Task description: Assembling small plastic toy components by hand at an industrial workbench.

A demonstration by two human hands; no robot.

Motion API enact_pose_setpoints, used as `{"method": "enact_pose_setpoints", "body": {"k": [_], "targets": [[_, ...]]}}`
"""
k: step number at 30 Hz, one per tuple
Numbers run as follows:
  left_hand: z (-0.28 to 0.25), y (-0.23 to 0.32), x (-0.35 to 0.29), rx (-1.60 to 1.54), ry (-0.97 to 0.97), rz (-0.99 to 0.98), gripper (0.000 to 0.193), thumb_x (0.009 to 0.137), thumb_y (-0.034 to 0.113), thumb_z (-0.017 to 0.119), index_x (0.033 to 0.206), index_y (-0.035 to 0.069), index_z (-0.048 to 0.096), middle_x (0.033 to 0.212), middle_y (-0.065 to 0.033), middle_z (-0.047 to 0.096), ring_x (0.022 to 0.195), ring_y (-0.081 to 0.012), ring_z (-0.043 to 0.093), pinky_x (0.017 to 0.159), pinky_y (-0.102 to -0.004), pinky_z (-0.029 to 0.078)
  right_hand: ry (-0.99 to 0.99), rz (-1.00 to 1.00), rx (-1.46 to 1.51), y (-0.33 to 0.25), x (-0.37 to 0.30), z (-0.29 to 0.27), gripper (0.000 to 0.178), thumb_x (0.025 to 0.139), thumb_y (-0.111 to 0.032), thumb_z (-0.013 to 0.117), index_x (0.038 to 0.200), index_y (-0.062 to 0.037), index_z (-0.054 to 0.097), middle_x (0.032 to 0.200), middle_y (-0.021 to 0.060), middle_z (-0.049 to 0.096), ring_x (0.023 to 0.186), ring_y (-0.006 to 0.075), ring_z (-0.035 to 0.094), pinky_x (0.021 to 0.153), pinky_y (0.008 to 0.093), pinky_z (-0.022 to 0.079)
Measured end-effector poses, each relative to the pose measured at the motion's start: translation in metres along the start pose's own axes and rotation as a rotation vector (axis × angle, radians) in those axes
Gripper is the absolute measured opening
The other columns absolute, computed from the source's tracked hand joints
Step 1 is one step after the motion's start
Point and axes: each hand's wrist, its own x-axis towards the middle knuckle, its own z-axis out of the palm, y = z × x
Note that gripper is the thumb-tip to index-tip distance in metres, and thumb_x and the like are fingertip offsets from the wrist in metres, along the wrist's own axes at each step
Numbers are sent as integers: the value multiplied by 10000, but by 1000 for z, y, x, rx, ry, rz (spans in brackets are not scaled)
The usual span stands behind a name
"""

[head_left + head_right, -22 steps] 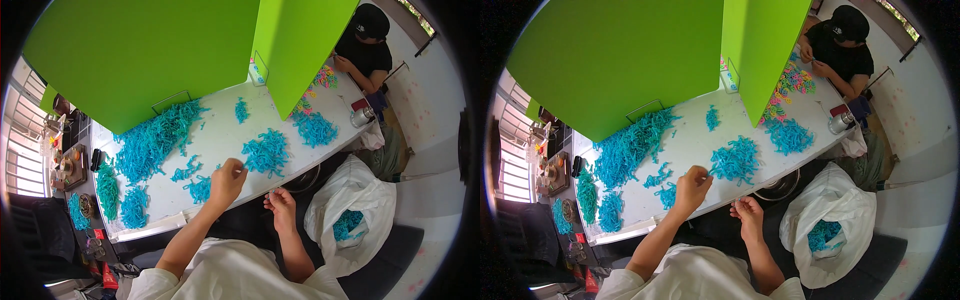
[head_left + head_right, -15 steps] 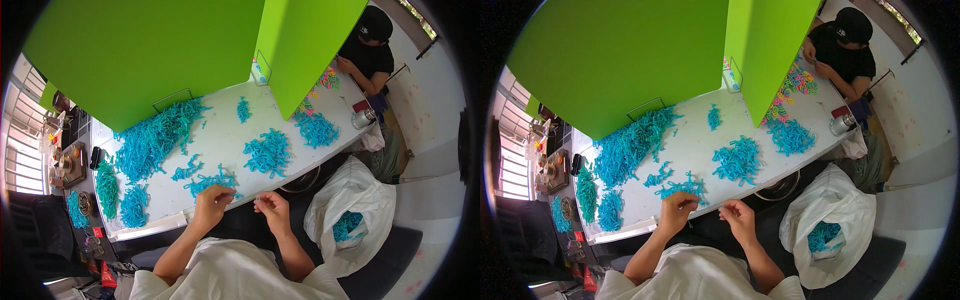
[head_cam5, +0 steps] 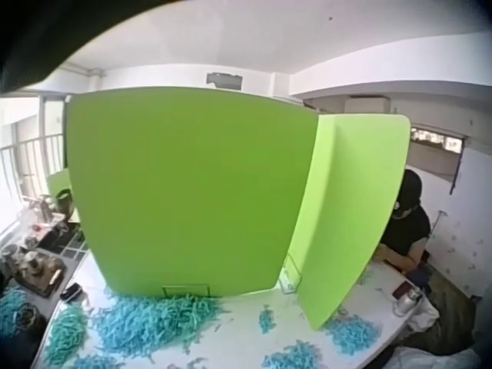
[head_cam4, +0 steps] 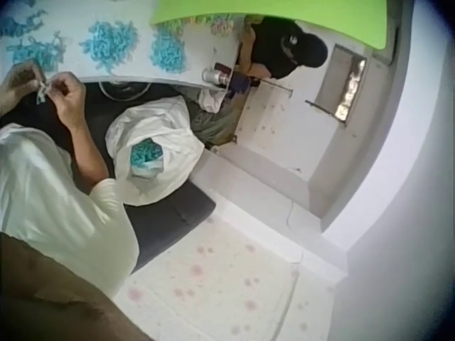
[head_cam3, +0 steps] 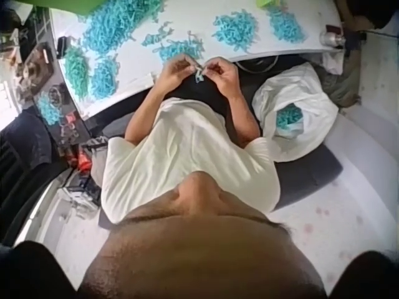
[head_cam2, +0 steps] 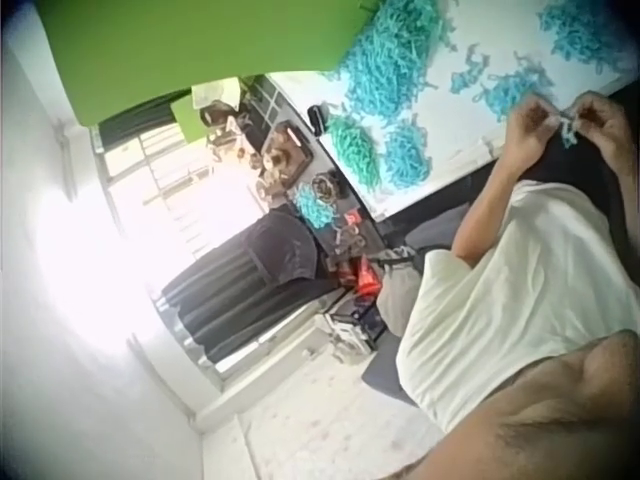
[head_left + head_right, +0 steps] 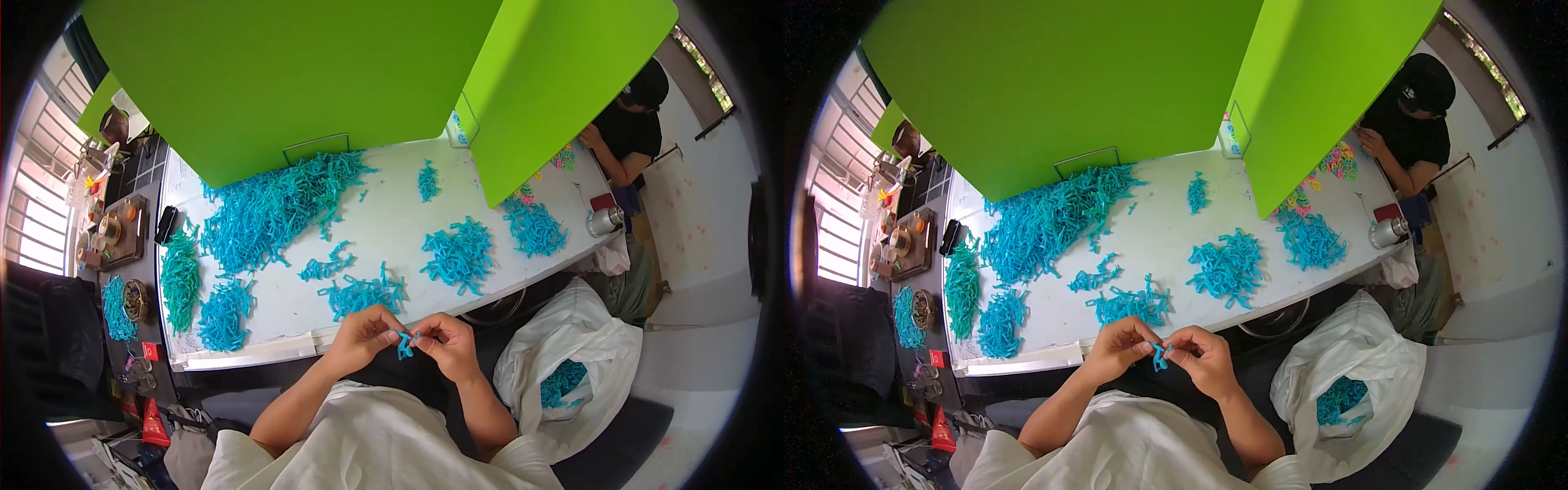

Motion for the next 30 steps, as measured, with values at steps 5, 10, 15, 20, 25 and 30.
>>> {"method": "enact_pose_setpoints", "body": {"k": [5, 10, 15, 20, 25, 30], "targets": [[-4, -4, -4, -89, -50, -102, 36, 1000, 21, 646, 1012, 2, 617, 948, -91, 725, 798, -119, 680, 693, -265, 548, -41, 7, 27, 5, 2, 4, 118, 918, -11, 735, 1024, 7, 686, 924, 46, 722, 860, 98, 675, 782, 245, 536], [-7, -10, -3, -144, -61, -108, 35, 990, -4, 647, 998, 3, 614, 937, -92, 729, 801, -117, 680, 680, -257, 539, -73, 68, 171, 8, 0, 3, 113, 935, -25, 722, 1032, 3, 671, 912, 53, 717, 832, 99, 668, 746, 242, 535], [-3, -3, -3, -96, -61, -113, 45, 982, -25, 645, 980, 7, 614, 920, -96, 735, 804, -114, 681, 678, -251, 533, -81, 95, 194, 5, 1, 0, 169, 917, -92, 773, 1016, -16, 659, 915, 61, 706, 815, 118, 683, 704, 238, 534], [1, 0, -6, -52, -14, -123, 65, 961, -42, 664, 935, 5, 629, 865, -70, 713, 744, -89, 644, 634, -239, 498, -113, 109, 129, -3, 1, 1, 131, 922, -59, 741, 1015, -14, 661, 894, 41, 695, 795, 103, 674, 704, 232, 529], [5, 8, -7, 68, -48, -185, 107, 928, -95, 648, 895, 5, 631, 802, -39, 675, 673, -71, 599, 583, -237, 465, -225, 301, 29, -19, 10, -7, 114, 883, 18, 703, 978, -22, 655, 855, 17, 671, 771, 91, 657, 669, 230, 504], [6, -3, -8, 151, -7, -182, 140, 908, -124, 625, 864, 9, 622, 768, -29, 663, 648, -70, 591, 557, -242, 455, -238, 370, 62, -13, 15, -4, 122, 842, 52, 670, 913, -40, 631, 798, 11, 649, 706, 82, 614, 629, 229, 471]]}}
